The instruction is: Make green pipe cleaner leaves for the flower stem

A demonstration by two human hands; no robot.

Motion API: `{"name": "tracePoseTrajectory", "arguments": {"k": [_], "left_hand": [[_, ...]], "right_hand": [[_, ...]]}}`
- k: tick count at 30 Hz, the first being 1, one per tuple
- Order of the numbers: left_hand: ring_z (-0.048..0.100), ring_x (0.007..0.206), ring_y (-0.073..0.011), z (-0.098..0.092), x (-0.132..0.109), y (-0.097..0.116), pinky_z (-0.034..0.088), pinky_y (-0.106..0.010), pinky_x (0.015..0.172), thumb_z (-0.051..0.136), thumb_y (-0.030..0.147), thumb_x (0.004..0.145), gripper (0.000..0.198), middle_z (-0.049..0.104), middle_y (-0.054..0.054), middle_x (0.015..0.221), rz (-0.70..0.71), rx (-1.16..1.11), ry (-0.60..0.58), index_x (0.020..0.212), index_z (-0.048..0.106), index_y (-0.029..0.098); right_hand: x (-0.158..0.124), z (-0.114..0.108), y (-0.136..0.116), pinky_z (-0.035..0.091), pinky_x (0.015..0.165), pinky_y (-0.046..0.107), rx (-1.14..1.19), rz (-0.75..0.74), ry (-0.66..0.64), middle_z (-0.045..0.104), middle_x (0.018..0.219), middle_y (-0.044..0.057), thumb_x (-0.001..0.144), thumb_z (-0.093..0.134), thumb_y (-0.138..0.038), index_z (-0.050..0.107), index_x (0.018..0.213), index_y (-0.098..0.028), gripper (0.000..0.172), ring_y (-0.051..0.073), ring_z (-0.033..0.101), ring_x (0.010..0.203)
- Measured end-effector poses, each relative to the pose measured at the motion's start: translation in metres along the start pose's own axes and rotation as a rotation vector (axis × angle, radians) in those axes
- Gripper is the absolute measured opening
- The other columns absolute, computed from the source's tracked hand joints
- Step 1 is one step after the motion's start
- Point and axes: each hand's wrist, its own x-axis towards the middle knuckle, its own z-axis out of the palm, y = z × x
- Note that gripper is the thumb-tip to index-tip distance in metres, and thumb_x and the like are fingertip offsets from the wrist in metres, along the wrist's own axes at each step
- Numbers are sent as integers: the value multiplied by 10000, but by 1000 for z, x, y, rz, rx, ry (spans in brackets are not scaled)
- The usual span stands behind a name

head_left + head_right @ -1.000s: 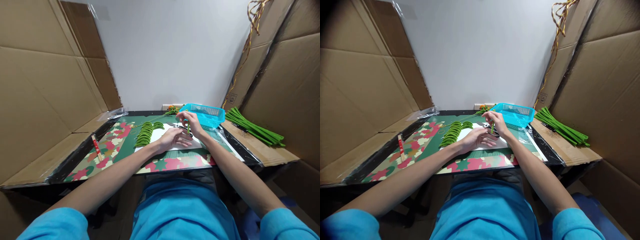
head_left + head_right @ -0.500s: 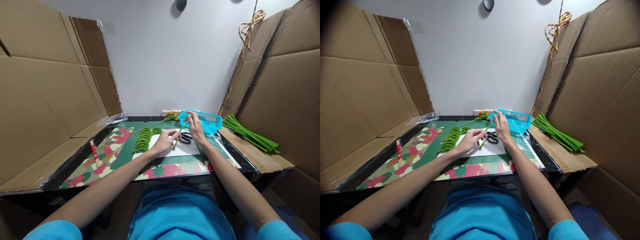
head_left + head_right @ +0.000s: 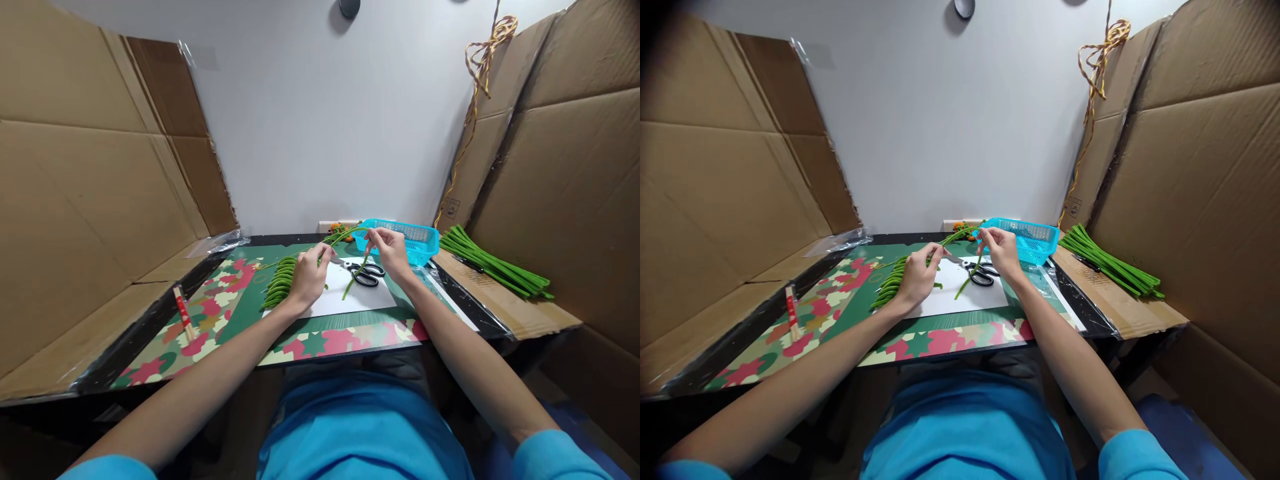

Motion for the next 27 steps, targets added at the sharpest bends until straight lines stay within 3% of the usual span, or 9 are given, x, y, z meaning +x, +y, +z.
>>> {"name": "tracePoseTrajectory", "arguments": {"k": [5, 10, 13, 20, 23, 27], "left_hand": [[771, 930, -245, 6, 0, -2, 545, -317, 858, 574, 449, 1012, 347, 824, -81, 939, -48, -185, -143, 919, 769, 177], [800, 851, -287, 15, 0, -6, 620, -360, 732, 710, 611, 888, 515, 826, -171, 960, -261, -555, -363, 984, 784, 111], [797, 895, -290, 15, 1, -8, 615, -346, 729, 755, 592, 849, 500, 829, -166, 980, -286, -558, -370, 992, 807, 116], [763, 893, -252, 6, 2, -5, 552, -304, 764, 687, 447, 905, 329, 840, -90, 953, -119, -216, -273, 886, 851, 163], [769, 889, -254, 8, 1, -3, 570, -309, 760, 703, 460, 884, 337, 836, -106, 937, -182, -317, -292, 901, 842, 154], [779, 785, -250, 11, -1, 1, 606, -325, 704, 770, 534, 817, 407, 820, -132, 862, -355, -523, -465, 811, 814, 129]], "right_hand": [[4, 1, 0, 498, 550, 272, 359, 199, -61, 648, 569, -1, 789, 794, -676, 688, 783, -198, 489, 170, 646, 587], [4, -4, 1, 529, 491, 239, 372, 262, -8, 652, 576, 2, 726, 856, -651, 702, 791, -183, 497, 207, 737, 660], [5, -5, 3, 531, 446, 232, 398, 304, 1, 668, 587, 7, 682, 875, -669, 692, 805, -187, 530, 227, 764, 682], [4, -3, 3, 501, 365, 220, 455, 359, -31, 573, 503, -41, 634, 919, -657, 699, 814, -173, 562, 244, 773, 629], [5, -3, 5, 497, 377, 216, 456, 366, -13, 571, 504, -42, 635, 921, -651, 705, 819, -172, 557, 251, 783, 640], [5, 1, 10, 526, 430, 226, 464, 392, -28, 595, 519, -34, 631, 922, -642, 704, 817, -180, 545, 266, 796, 692]]}}
